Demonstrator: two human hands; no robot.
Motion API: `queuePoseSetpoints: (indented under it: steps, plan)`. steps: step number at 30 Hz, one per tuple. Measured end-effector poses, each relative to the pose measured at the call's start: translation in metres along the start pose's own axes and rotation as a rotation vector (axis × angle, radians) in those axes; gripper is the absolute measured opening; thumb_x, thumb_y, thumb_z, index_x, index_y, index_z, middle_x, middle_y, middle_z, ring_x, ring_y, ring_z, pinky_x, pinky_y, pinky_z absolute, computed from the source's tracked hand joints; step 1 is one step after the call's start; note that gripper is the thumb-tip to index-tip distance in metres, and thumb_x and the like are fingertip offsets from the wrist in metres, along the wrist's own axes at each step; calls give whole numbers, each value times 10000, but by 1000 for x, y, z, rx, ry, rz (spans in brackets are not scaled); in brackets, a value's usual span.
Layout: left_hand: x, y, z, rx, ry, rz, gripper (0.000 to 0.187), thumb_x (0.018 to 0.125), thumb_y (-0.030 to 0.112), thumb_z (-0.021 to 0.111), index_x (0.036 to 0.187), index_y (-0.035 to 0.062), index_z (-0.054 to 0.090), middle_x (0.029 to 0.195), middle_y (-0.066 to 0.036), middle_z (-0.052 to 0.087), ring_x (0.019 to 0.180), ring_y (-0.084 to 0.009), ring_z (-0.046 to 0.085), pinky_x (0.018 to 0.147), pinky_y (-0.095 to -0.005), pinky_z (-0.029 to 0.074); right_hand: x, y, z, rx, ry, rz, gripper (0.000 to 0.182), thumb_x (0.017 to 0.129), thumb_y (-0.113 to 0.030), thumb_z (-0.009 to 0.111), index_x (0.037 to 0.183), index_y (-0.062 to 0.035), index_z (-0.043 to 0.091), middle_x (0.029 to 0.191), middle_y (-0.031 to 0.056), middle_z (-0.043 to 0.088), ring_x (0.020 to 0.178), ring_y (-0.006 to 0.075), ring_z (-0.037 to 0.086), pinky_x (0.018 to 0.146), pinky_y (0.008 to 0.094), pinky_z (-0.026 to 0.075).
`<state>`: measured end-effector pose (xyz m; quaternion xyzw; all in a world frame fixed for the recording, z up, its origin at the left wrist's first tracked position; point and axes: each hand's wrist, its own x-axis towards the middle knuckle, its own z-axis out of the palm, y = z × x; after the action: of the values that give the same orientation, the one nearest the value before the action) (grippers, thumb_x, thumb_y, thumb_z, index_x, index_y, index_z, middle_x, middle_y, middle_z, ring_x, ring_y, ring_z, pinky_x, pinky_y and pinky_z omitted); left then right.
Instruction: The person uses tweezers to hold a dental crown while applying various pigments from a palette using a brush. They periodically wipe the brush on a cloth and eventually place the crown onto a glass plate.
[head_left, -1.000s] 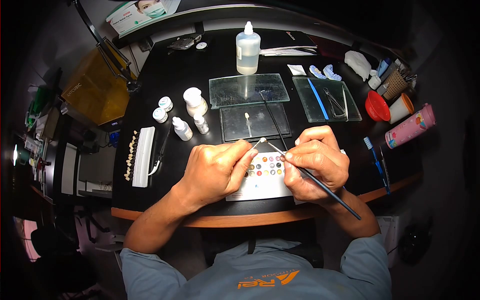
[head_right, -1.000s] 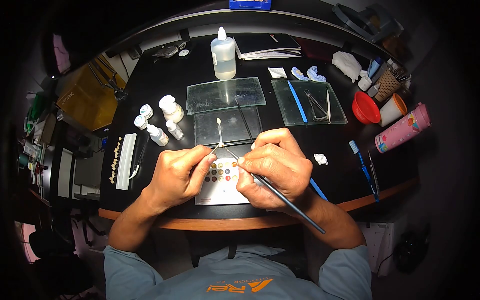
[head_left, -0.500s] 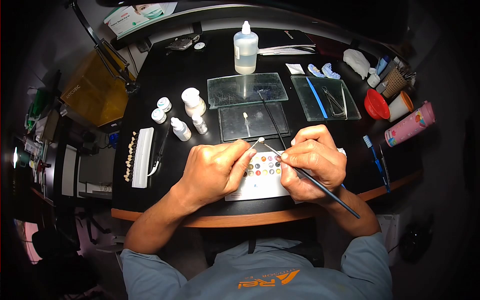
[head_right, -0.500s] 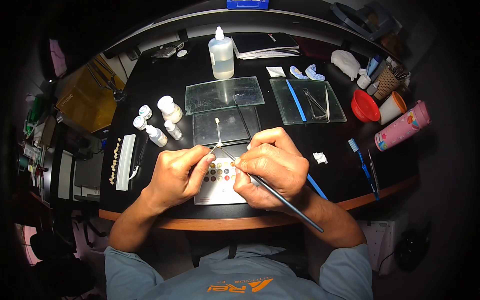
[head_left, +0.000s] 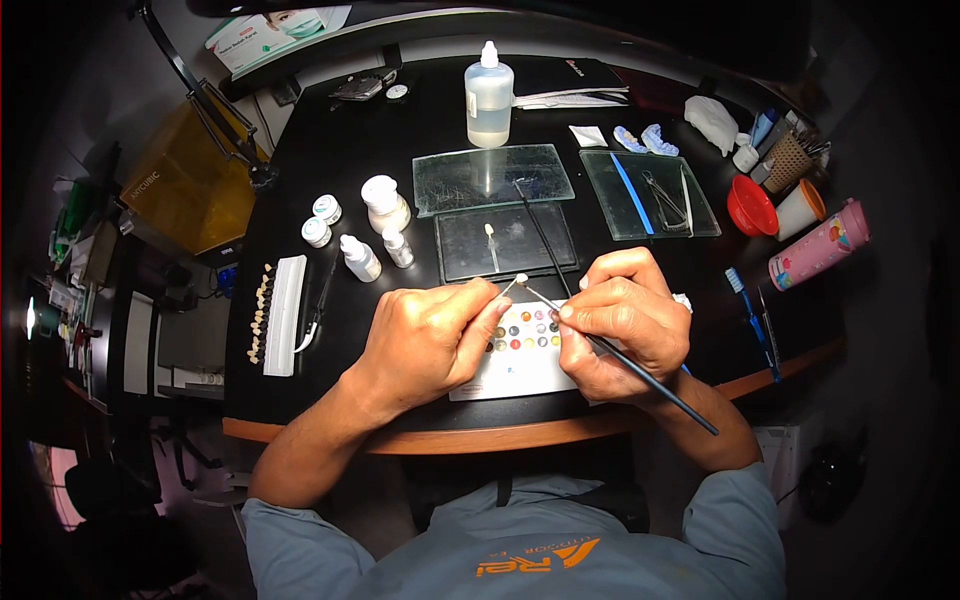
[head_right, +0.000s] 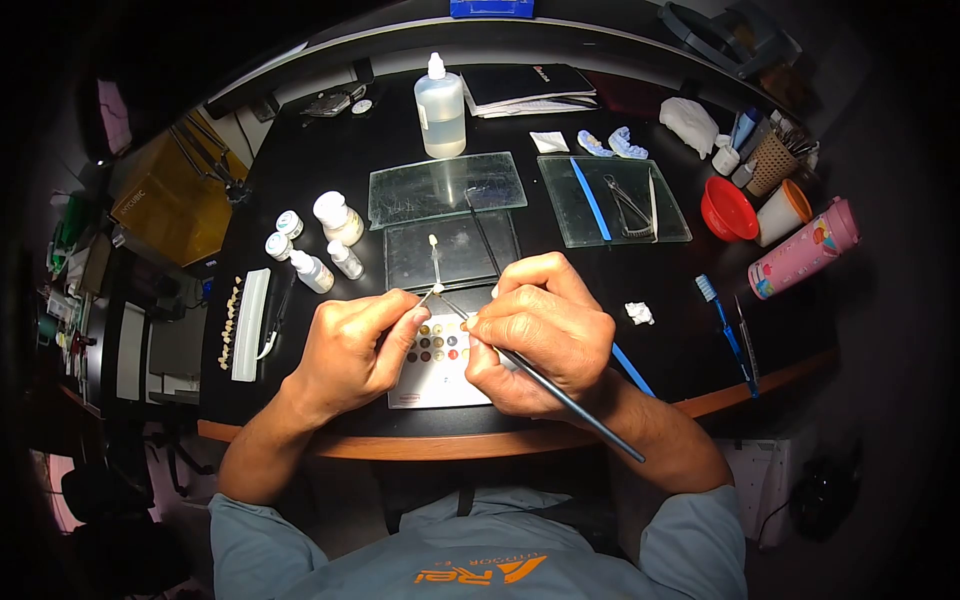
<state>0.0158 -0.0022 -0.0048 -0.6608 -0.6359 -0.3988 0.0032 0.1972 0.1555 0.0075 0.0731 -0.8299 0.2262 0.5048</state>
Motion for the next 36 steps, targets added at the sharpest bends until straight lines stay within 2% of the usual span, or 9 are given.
queuePoseSetpoints:
  steps: [5, 9, 10, 11, 13, 14, 16, 22, 36]
  plan:
    - [1, 2, -1, 3, 3, 1, 54, 991, 34, 736, 951, -2, 734, 718, -133, 687, 585, -271, 699, 534, -373, 512, 1, 1, -2, 34, 8, 8, 165, 657, 47, 742, 801, -28, 711, 739, 52, 714, 763, 240, 649, 669, 322, 534]
    - [3, -3, -4, 24, 13, 21, 68, 1005, 40, 721, 972, -14, 745, 730, -138, 698, 582, -263, 696, 536, -367, 511, -1, 12, -17, 215, -24, 144, 85, 677, -18, 685, 761, -16, 673, 710, 72, 676, 712, 233, 613, 624, 329, 493]
    - [2, -3, -3, 18, 8, 28, 75, 1010, 42, 716, 978, -17, 748, 733, -140, 700, 580, -261, 694, 536, -363, 510, -4, 16, -24, 266, -71, 247, 47, 714, -30, 666, 756, -11, 665, 696, 88, 659, 699, 200, 613, 602, 321, 462]
    - [5, 2, -5, 42, 8, -28, 120, 996, 111, 742, 900, 42, 721, 728, -125, 717, 621, -304, 724, 543, -406, 545, -2, 17, -29, 320, -144, 419, 35, 740, -42, 660, 750, -8, 656, 677, 78, 642, 674, 170, 600, 588, 315, 447]
    - [5, -2, -3, 14, 14, -35, 98, 1002, 102, 741, 932, 34, 741, 711, -120, 705, 603, -288, 715, 534, -388, 532, 5, 15, -40, 436, -332, 765, 110, 807, -73, 653, 730, 3, 632, 637, 37, 608, 597, 95, 553, 556, 303, 423]
    - [4, -2, -5, 19, 0, -57, 94, 1005, 99, 739, 941, 30, 747, 706, -117, 702, 598, -281, 713, 533, -380, 528, 7, 14, -43, 466, -439, 879, 143, 807, -84, 676, 712, 5, 617, 613, 9, 587, 572, 74, 521, 538, 296, 392]
    - [5, -3, -5, 4, 2, -32, 110, 1015, 103, 733, 943, 22, 752, 702, -112, 702, 594, -268, 711, 537, -372, 525, 4, 23, -49, 415, -594, 865, 133, 797, -75, 681, 702, 3, 632, 601, 10, 571, 572, 75, 509, 534, 299, 366]
    - [5, -4, -6, 12, -7, -26, 121, 1016, 113, 734, 949, 15, 757, 709, -114, 710, 606, -267, 718, 551, -378, 533, 2, 25, -47, 375, -763, 872, 113, 769, -72, 707, 698, 1, 660, 580, 11, 524, 564, 92, 475, 535, 317, 352]
    - [4, -4, -7, 14, -5, -25, 103, 1006, 111, 745, 967, 18, 766, 731, -114, 733, 621, -262, 733, 563, -370, 553, 1, 23, -46, 333, -773, 871, 117, 765, -60, 701, 672, -6, 657, 563, -9, 525, 546, 75, 465, 519, 301, 339]
